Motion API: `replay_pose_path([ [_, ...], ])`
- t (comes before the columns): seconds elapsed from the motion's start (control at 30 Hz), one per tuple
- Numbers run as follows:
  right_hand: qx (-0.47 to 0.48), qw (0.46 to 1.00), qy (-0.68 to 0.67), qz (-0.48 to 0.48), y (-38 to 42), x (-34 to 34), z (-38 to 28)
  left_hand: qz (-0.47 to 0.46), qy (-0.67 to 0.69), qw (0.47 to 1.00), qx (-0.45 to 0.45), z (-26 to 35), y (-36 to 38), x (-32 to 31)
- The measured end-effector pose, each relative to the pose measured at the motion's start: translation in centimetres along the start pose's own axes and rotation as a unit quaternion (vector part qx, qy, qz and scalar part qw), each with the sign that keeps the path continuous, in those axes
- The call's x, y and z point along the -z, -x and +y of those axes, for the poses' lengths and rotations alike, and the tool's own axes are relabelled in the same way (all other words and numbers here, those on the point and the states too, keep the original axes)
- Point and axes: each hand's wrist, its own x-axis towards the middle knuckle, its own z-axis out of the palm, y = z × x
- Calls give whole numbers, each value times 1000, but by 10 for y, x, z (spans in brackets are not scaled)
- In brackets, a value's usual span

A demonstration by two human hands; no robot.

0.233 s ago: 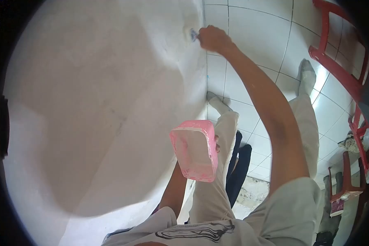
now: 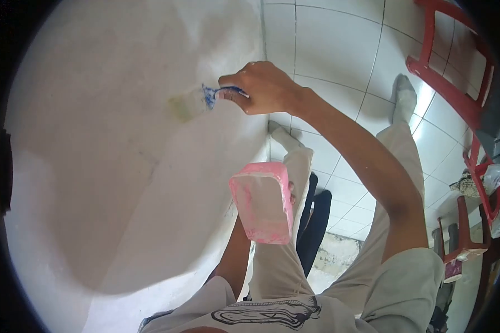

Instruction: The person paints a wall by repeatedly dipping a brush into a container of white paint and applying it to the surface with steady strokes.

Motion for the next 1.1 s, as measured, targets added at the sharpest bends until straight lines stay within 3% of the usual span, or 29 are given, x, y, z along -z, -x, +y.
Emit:
replay_pose_path([
  [0.07,12,998,54,-26,-17,-12,29,-12,18,1000,0,1,-5,0],
  [0.1,37,993,95,54,-30,-32,73,-17,25,1000,2,2,-6,1],
  [0.13,-87,989,119,-19,-47,-30,90,-18,30,999,4,2,-5,5],
  [0.17,-115,980,160,9,-53,-34,117,-17,33,999,9,1,-3,10],
  [0.2,-247,956,159,0,-67,-31,135,-20,42,999,12,2,-4,13],
  [0.33,-334,918,216,3,-88,-27,149,-34,58,998,14,4,-8,18],
  [0.6,-189,967,159,57,-39,-41,47,-45,90,995,23,2,2,22],
  [0.67,-93,982,162,39,-24,-22,22,-46,97,994,28,0,5,23],
  [0.7,-91,981,167,41,-18,-11,14,-48,99,994,27,0,5,22],
  [0.77,30,991,89,96,-3,-8,-1,-47,99,994,28,0,8,26],
  [0.8,32,992,82,94,-5,-15,3,-44,101,993,29,-1,8,27],
  [0.9,-46,982,172,59,-35,-27,70,-50,107,993,30,-4,5,25],
  [0.93,-40,979,166,113,-46,-45,111,-48,108,993,31,-5,5,26],
  [1.03,-330,913,239,-28,-79,-48,185,-50,110,992,30,-4,2,27],
  [1.1,-365,906,214,-22,-75,-42,197,-47,108,993,30,-3,1,29],
])
